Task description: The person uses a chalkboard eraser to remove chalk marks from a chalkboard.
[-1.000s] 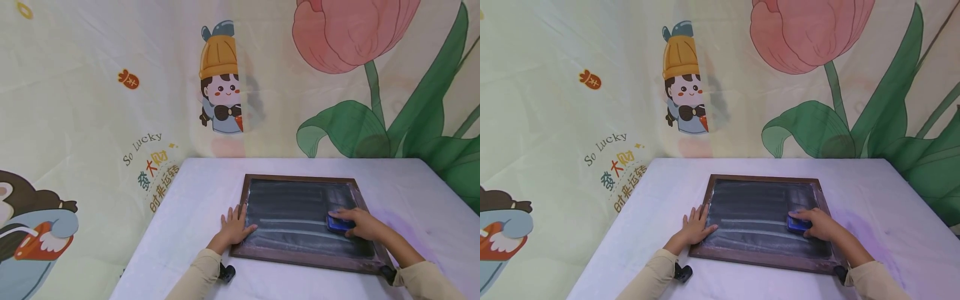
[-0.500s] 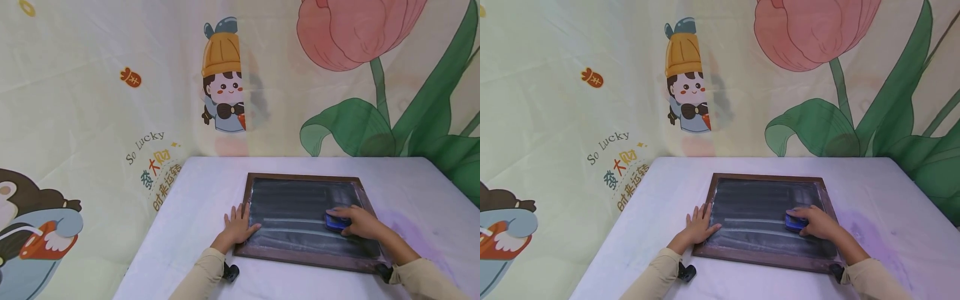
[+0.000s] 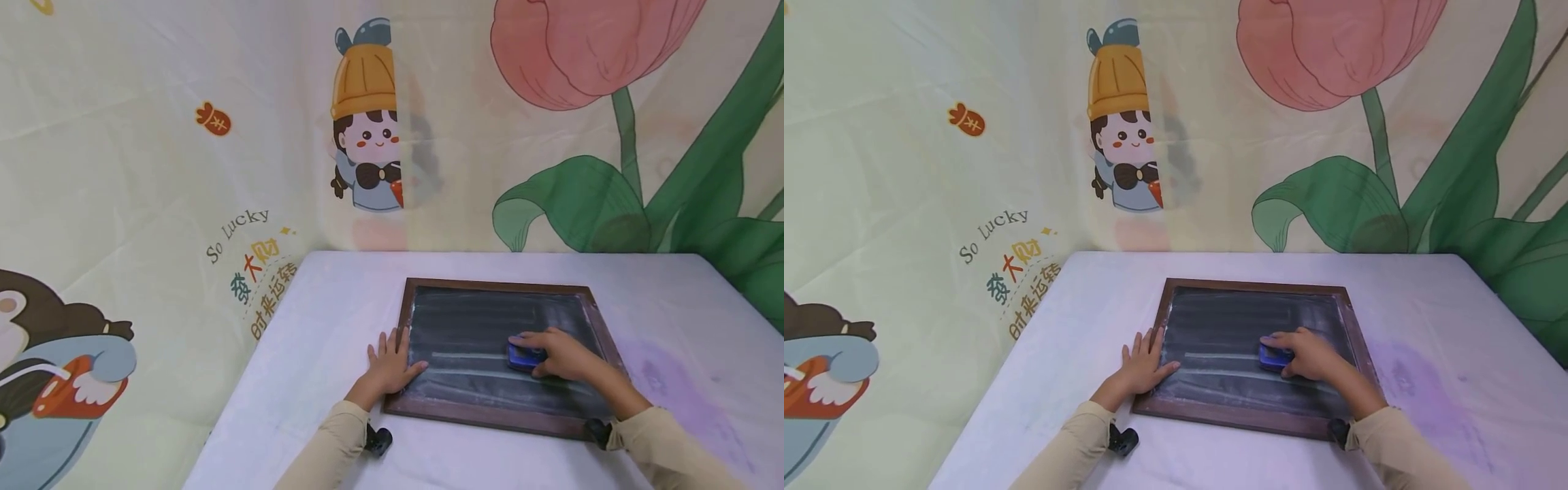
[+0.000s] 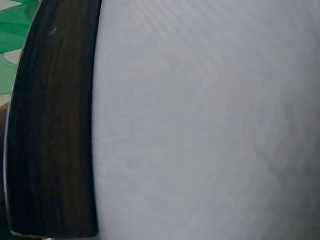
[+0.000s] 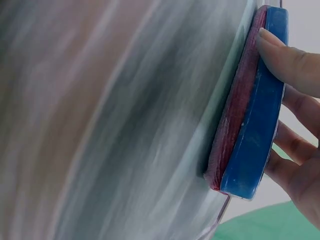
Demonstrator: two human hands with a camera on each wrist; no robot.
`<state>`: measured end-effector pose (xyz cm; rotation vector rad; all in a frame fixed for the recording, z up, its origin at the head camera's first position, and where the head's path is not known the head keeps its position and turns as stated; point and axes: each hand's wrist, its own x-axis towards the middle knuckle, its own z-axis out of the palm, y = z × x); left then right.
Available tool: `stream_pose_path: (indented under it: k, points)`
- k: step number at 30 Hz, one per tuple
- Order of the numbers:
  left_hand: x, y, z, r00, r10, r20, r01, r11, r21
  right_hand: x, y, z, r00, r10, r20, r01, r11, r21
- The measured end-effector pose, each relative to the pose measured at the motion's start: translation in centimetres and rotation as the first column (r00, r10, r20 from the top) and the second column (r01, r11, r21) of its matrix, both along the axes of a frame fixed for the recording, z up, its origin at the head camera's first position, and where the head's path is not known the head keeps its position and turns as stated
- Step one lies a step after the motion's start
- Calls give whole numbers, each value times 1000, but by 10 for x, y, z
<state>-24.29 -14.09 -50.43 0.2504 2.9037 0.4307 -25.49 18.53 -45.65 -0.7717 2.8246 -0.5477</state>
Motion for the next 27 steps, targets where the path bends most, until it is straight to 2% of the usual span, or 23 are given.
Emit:
stream_pose_path:
  k: [11, 19, 27]
  points:
    - [0, -1, 2, 1000, -2, 0, 2, 1000, 10, -11, -41, 0, 998, 32, 51, -32, 1000, -1]
    - [-1, -5, -1, 1000, -5, 23, 3, 997, 76, -16, -57, 0, 998, 59, 33, -60, 998, 19]
    - [-2, -7, -3, 1000, -17, 26, 15, 995, 103, -19, -76, 2, 995, 80, 56, -82, 996, 31]
